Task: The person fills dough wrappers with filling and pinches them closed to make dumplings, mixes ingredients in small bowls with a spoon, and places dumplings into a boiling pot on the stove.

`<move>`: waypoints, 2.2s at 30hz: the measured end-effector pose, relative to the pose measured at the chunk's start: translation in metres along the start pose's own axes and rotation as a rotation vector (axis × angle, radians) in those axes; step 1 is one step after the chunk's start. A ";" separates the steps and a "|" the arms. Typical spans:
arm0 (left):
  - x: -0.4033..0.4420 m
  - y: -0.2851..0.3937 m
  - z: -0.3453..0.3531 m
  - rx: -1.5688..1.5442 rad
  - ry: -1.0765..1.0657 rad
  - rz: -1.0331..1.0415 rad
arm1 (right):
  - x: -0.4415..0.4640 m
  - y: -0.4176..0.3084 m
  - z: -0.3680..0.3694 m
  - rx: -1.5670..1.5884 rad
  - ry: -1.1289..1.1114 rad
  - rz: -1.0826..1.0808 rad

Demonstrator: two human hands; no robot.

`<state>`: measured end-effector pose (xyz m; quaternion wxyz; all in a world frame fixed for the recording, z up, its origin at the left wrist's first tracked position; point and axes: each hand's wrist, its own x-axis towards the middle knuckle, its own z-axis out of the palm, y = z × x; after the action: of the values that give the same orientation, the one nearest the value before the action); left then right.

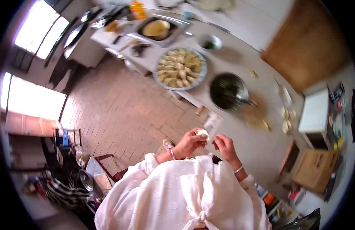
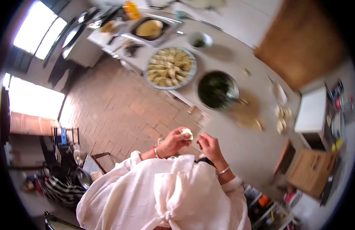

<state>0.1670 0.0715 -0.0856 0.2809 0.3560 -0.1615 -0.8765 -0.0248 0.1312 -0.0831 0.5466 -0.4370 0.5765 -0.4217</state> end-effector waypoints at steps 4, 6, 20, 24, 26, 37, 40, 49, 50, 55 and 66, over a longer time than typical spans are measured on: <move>-0.051 0.075 -0.097 -0.077 -0.054 0.137 | 0.053 -0.021 0.110 -0.045 -0.065 0.106; -0.084 0.120 -0.149 -0.092 -0.009 0.207 | 0.083 -0.018 0.171 0.020 -0.155 0.225; -0.176 0.359 -0.392 -0.331 0.264 0.634 | 0.350 -0.091 0.439 -0.471 -0.613 0.012; -0.163 0.447 -0.455 -0.282 0.367 0.660 | 0.466 -0.110 0.510 -0.421 -0.596 -0.031; -0.160 0.505 -0.491 -0.250 0.456 0.661 | 0.534 -0.123 0.552 -0.383 -0.587 -0.049; -0.149 0.750 -0.632 -0.291 0.528 0.783 | 0.780 -0.252 0.758 -0.233 -0.695 -0.111; -0.136 0.808 -0.693 -0.374 0.563 0.756 | 0.871 -0.269 0.809 -0.243 -0.601 -0.196; -0.166 1.054 -0.870 -0.257 0.600 0.769 | 1.108 -0.410 0.924 -0.225 -0.095 -0.317; -0.168 1.085 -0.880 -0.253 0.612 0.779 | 1.139 -0.421 0.927 -0.251 -0.037 -0.333; -0.155 1.193 -0.942 -0.237 0.644 0.804 | 1.294 -0.471 0.930 -0.671 0.292 -0.546; -0.071 1.338 -1.012 -0.315 0.716 0.684 | 1.547 -0.460 0.910 -1.326 0.291 -0.374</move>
<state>1.4368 -1.0265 -0.1041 0.6393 0.5139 -0.0285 -0.5713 0.8725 -1.4894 -0.0873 0.0006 -0.7090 0.6945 -0.1223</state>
